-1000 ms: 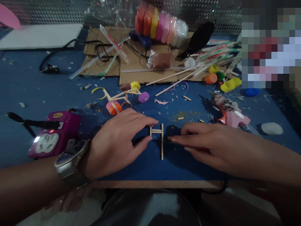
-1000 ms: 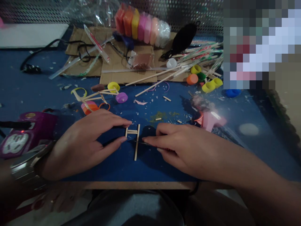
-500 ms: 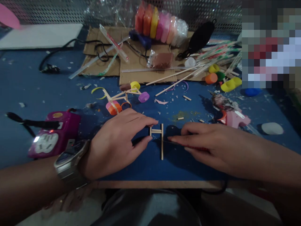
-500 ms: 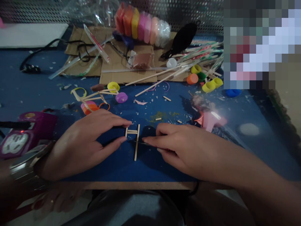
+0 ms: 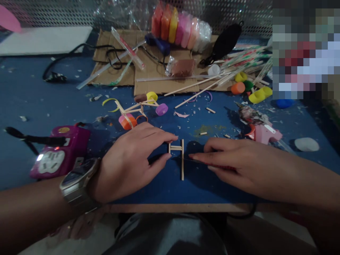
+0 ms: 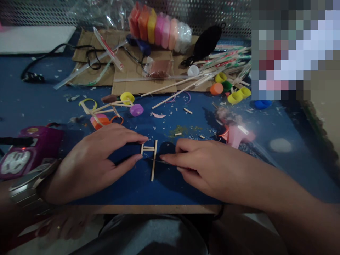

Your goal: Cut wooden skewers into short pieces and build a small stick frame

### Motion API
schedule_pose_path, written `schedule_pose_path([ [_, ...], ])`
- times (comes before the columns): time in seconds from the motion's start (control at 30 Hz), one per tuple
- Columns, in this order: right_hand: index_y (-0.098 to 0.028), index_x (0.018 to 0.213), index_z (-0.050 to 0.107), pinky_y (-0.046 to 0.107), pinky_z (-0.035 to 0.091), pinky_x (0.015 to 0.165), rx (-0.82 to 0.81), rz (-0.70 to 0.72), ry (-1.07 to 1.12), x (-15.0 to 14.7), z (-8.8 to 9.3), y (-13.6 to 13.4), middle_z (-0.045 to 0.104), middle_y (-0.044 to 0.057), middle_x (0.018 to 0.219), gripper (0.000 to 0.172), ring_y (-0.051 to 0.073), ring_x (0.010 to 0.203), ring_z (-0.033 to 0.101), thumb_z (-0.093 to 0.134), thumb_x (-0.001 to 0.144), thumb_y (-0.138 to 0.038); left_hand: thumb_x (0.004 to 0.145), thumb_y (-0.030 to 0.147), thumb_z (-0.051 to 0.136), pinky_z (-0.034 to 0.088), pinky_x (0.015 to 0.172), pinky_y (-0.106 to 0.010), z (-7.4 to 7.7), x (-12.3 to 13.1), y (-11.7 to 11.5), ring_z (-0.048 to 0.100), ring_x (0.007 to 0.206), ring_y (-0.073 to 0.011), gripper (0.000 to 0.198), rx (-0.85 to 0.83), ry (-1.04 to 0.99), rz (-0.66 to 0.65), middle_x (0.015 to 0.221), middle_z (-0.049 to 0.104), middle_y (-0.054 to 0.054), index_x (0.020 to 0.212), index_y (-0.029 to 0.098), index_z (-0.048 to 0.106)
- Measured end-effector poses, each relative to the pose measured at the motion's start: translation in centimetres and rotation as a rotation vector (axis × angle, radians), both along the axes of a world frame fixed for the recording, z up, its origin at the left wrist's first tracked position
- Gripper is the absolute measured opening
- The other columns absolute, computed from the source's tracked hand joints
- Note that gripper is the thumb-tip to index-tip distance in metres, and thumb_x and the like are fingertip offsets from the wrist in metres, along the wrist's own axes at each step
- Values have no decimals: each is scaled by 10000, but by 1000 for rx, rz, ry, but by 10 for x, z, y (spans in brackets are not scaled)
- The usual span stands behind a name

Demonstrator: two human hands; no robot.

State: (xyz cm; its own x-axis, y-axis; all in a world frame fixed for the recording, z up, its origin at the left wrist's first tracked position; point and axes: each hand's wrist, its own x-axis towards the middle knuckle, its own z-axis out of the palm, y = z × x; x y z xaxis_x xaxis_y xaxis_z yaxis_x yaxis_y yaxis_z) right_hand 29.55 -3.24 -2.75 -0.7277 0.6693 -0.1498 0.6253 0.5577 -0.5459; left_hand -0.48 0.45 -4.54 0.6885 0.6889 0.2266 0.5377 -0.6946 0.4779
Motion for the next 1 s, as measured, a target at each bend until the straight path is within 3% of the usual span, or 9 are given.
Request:
schedule_pose_path([
  [0.3, -340, 1527, 671, 295, 577, 828, -7, -12, 16, 3, 1, 1, 722, 43, 1177, 498, 169, 962, 750, 510, 1079, -195, 1001, 206, 677, 550, 1070, -414, -1, -1, -1, 713, 1132, -241, 288, 11, 7, 0, 1226, 790, -56, 1286, 204, 723],
  [0.53, -310, 1509, 697, 241, 565, 770, 7, -52, 56, 5, 9, 8, 728, 34, 1098, 468, 148, 915, 746, 536, 1077, -230, 1008, 232, 666, 567, 1046, -424, 0, -1, -1, 722, 1120, -256, 279, 19, 5, 2, 1216, 792, -64, 1281, 213, 721],
  [1.0, -298, 1462, 735, 283, 586, 769, 9, -42, 18, 4, 6, 11, 747, 61, 1121, 457, 185, 939, 766, 520, 1066, -218, 1009, 239, 651, 576, 1051, -447, 1, -1, -1, 717, 1123, -263, 280, 16, 22, 1, 1220, 791, -68, 1278, 214, 724],
])
